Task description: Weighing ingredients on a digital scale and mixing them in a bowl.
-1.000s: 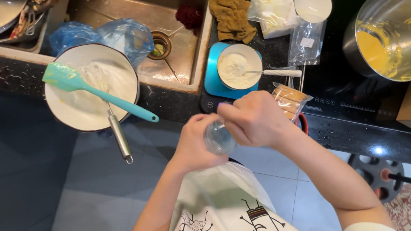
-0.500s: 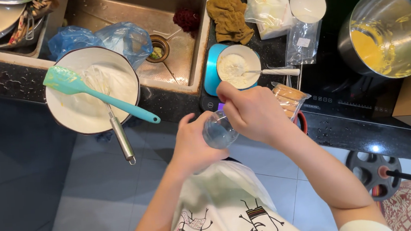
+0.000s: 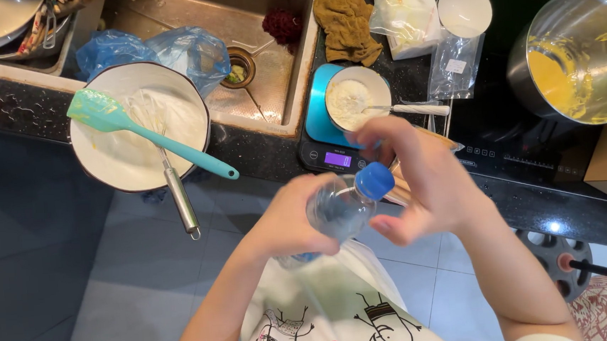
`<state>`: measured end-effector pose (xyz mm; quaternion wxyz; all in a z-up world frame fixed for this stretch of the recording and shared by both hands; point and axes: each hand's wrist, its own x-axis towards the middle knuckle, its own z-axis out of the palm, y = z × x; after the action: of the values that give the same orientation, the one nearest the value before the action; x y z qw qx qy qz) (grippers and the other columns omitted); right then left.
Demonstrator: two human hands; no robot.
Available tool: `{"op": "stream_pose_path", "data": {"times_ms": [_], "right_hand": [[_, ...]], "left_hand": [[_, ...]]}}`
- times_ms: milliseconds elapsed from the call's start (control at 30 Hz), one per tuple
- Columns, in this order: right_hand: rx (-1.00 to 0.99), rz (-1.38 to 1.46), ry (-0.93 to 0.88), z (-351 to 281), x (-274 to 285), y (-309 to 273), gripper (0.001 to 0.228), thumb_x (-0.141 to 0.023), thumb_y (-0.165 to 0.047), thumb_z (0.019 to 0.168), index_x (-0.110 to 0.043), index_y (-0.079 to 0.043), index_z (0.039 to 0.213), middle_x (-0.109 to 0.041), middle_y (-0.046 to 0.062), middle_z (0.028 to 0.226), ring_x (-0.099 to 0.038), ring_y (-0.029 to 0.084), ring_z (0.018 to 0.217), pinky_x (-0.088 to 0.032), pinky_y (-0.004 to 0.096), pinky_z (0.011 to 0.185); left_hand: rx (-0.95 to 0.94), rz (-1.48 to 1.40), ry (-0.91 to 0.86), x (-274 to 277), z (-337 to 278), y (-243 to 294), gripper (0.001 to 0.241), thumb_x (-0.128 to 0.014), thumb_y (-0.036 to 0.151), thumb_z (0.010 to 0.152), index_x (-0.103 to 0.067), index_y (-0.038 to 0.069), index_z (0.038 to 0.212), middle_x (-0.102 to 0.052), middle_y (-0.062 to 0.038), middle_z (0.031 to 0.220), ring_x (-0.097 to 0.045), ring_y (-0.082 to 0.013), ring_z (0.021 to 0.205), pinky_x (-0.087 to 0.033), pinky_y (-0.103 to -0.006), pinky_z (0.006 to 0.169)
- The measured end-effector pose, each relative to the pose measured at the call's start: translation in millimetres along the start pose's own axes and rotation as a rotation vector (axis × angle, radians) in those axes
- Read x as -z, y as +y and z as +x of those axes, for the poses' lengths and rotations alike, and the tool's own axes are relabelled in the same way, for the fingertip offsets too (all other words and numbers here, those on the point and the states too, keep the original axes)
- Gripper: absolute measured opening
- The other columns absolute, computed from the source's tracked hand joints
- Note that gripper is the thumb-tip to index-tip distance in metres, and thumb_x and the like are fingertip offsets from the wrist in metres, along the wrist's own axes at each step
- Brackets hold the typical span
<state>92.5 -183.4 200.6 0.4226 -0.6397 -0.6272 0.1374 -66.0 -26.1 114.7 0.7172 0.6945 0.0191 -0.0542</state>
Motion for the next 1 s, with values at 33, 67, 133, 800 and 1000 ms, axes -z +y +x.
{"op": "stream_pose_path", "data": {"times_ms": [33,67,133,800,1000], "right_hand": [[-0.002,0.002,-0.001,-4,-2,2,0.050,-0.071,-0.033,0.081,-0.050,-0.001,0.112,-0.059,0.013,0.090,-0.061,0.030,0.077,-0.050,0.041,0.070],[-0.171,-0.158,-0.061,-8,-4,3,0.051,-0.076,-0.038,0.080,-0.055,-0.003,0.111,-0.063,0.011,0.088,-0.064,0.028,0.077,-0.051,0.040,0.070],[-0.340,-0.318,-0.122,-11,-4,5,0.051,-0.080,-0.042,0.078,-0.061,-0.006,0.109,-0.067,0.009,0.086,-0.067,0.026,0.077,-0.051,0.038,0.069],[-0.144,-0.178,0.130,-5,11,7,0.042,-0.066,0.009,0.088,-0.062,-0.005,0.128,-0.058,0.014,0.126,-0.064,0.027,0.110,-0.056,0.034,0.092],[-0.084,0.039,0.191,-26,13,29,0.044,-0.055,0.016,0.091,-0.058,-0.003,0.131,-0.055,0.013,0.132,-0.059,0.024,0.120,-0.050,0.034,0.107]], "left_hand": [[0.003,-0.001,0.000,-1,-2,5,0.069,-0.083,0.017,0.046,-0.065,0.010,0.112,-0.072,-0.002,0.101,-0.067,-0.0181,0.097,-0.044,-0.0382,0.108],[-0.032,0.200,0.122,-1,-2,10,0.066,-0.083,0.020,0.048,-0.065,0.011,0.110,-0.073,-0.003,0.099,-0.069,-0.0219,0.096,-0.038,-0.0435,0.113],[-0.068,0.402,0.243,0,-2,18,0.063,-0.084,0.024,0.049,-0.065,0.012,0.108,-0.074,-0.005,0.096,-0.071,-0.0257,0.095,-0.033,-0.0488,0.118],[-0.111,0.646,0.235,41,38,46,0.067,-0.083,0.026,0.054,-0.062,0.012,0.117,-0.073,-0.007,0.096,-0.071,-0.0260,0.099,-0.024,-0.0549,0.122],[-0.197,0.598,0.021,65,61,46,0.070,-0.083,0.024,0.051,-0.062,0.008,0.116,-0.072,-0.010,0.095,-0.071,-0.0293,0.094,-0.043,-0.0444,0.102]]}}
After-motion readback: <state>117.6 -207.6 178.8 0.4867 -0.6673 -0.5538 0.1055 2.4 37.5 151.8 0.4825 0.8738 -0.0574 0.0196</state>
